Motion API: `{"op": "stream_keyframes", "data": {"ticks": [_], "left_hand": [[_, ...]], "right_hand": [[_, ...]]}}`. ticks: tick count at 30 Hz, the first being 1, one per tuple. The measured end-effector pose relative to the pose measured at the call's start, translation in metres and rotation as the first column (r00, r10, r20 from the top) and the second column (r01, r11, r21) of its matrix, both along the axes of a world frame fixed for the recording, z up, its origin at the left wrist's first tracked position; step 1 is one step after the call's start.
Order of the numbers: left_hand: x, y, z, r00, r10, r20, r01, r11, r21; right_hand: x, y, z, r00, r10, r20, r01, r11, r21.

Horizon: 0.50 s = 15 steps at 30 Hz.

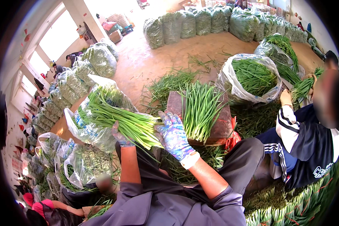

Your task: The person sorts through green onions, trims them using a cleaver on a wooden block, and bundles them into bunches secured with red bands.

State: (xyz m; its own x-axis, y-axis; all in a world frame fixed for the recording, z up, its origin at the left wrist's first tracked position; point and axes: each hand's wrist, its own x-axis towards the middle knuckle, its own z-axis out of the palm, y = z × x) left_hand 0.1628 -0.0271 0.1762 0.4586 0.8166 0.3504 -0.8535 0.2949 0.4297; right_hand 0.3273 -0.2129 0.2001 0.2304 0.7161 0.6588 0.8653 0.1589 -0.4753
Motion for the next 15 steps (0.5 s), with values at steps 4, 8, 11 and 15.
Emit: {"op": "stream_keyframes", "data": {"ticks": [4, 8, 11, 15], "left_hand": [[0.0, 0.001, -0.004, 1.0, 0.004, -0.017, -0.004, 1.0, -0.013], [0.006, -0.002, -0.01, 0.998, -0.056, 0.009, 0.057, 0.996, -0.065], [0.003, 0.003, -0.022, 0.986, -0.154, 0.07, 0.158, 0.986, -0.058], [0.005, 0.003, -0.026, 0.984, -0.16, 0.072, 0.165, 0.983, -0.079]], "right_hand": [[-0.002, -0.003, 0.004, 1.0, -0.003, -0.005, 0.003, 1.0, -0.02], [-0.002, 0.004, -0.004, 0.999, -0.036, 0.025, 0.037, 0.999, -0.039], [-0.003, 0.009, -0.007, 0.999, -0.031, -0.019, 0.03, 0.998, -0.057], [0.004, 0.003, -0.01, 0.937, 0.109, -0.333, -0.125, 0.992, -0.026]]}}
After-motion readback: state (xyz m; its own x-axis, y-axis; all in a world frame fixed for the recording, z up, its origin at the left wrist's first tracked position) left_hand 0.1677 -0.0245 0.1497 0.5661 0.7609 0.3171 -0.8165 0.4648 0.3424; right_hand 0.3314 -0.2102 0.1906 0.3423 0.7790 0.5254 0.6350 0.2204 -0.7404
